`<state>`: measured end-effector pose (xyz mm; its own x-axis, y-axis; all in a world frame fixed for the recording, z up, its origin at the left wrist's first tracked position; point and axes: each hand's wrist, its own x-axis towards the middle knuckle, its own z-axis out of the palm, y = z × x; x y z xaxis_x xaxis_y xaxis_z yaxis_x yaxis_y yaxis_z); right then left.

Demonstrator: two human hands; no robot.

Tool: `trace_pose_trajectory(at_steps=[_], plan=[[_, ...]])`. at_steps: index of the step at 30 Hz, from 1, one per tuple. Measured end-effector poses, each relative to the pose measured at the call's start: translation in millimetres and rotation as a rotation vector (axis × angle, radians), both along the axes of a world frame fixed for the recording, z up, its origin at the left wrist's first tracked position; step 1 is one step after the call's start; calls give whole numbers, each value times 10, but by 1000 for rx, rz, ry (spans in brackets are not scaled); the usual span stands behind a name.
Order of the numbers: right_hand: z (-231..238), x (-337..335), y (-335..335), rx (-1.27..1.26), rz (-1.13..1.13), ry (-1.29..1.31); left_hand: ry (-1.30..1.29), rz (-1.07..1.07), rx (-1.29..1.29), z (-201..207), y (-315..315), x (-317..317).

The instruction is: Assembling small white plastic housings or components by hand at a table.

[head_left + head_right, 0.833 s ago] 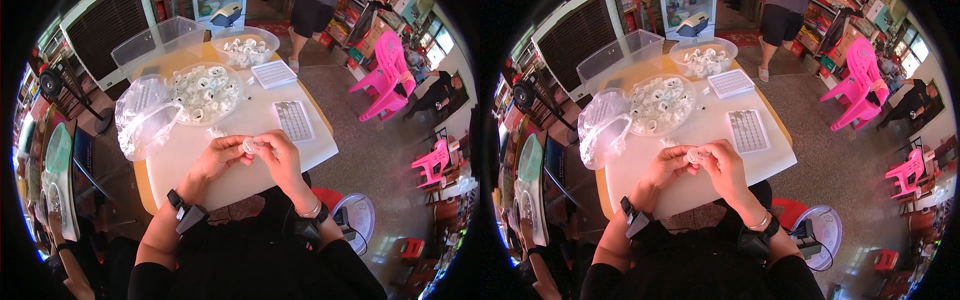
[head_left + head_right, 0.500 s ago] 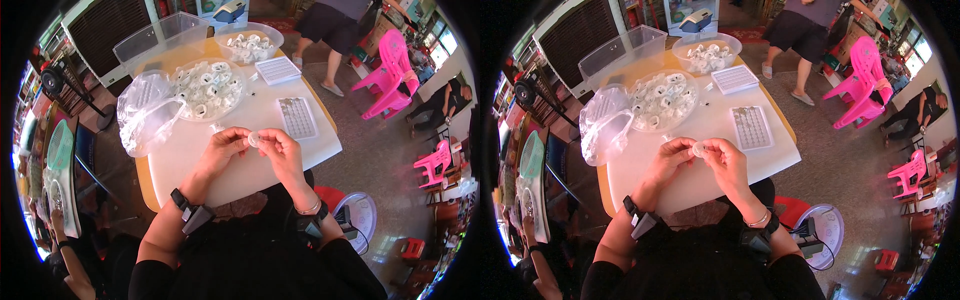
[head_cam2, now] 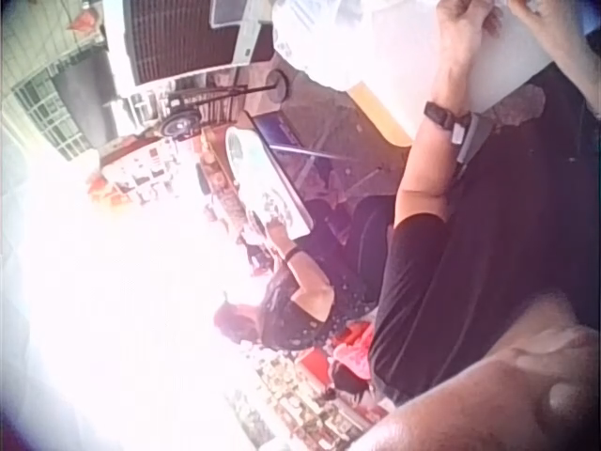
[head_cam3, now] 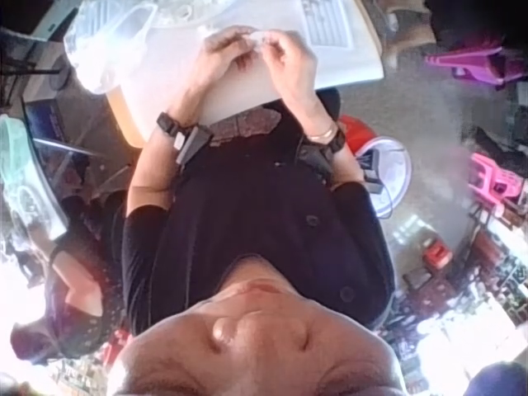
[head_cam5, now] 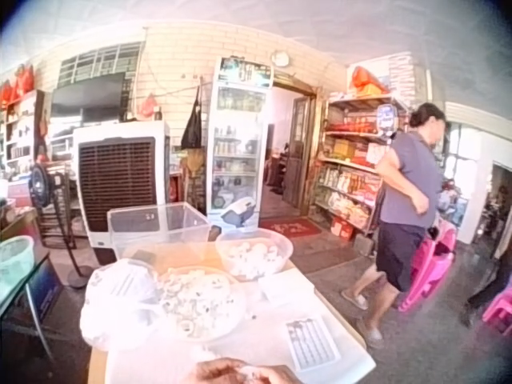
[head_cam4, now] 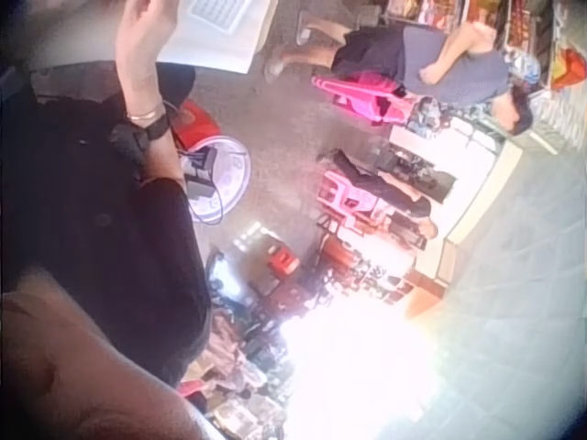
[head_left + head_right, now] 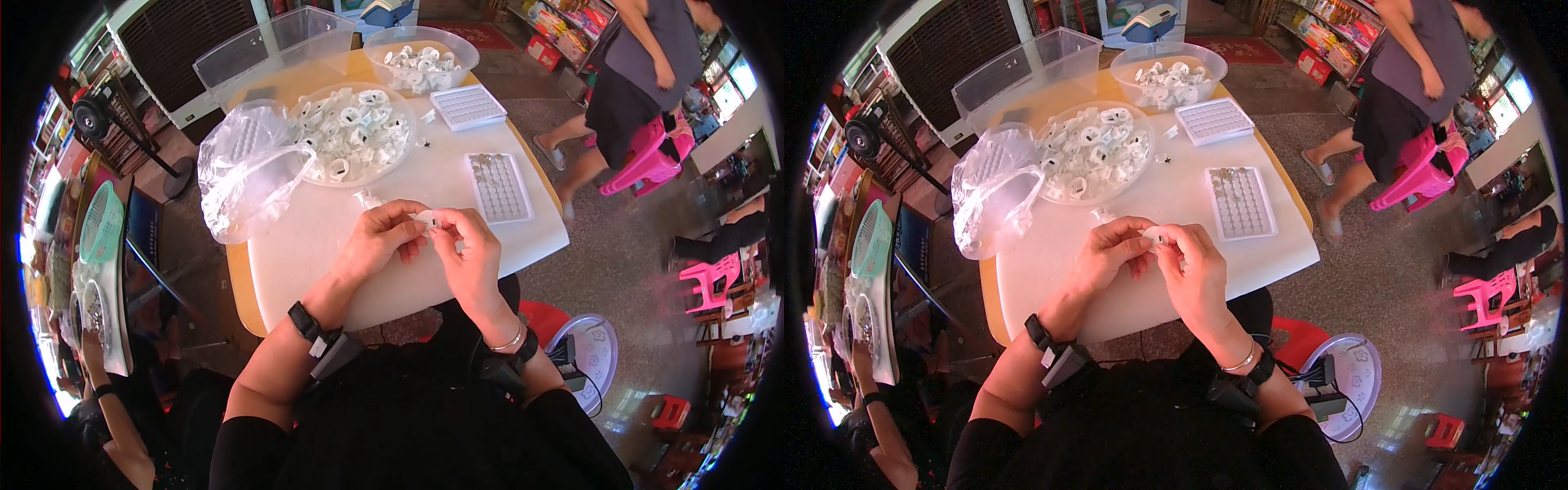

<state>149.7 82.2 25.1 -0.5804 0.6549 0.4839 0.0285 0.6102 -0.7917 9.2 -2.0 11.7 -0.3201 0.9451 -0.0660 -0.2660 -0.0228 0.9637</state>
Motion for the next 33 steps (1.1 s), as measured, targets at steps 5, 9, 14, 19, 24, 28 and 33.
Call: trace_pose_trajectory(at_steps=[5,9,14,19,24,28,33], plan=[[-67,-34,-16,-42,-23,36,9,46,-8,-20,-6,-14],[-62,-16,-11,-173,19,-28,-7,56,-12,-21,-15,-21],[-48,-41,-19,-291,41,-82,58,65,-122,67,-28,8],[-19,-80,-25,-317,40,-109,97,80,-82,45,-24,18],[-76,-113,-2,-328,46,-99,166,81,-74,7,-28,10],[-90,-115,19,-358,65,-96,137,85,-66,-7,-15,-2],[153,-93,-15,-523,128,-217,11,97,-65,-28,-10,-37]])
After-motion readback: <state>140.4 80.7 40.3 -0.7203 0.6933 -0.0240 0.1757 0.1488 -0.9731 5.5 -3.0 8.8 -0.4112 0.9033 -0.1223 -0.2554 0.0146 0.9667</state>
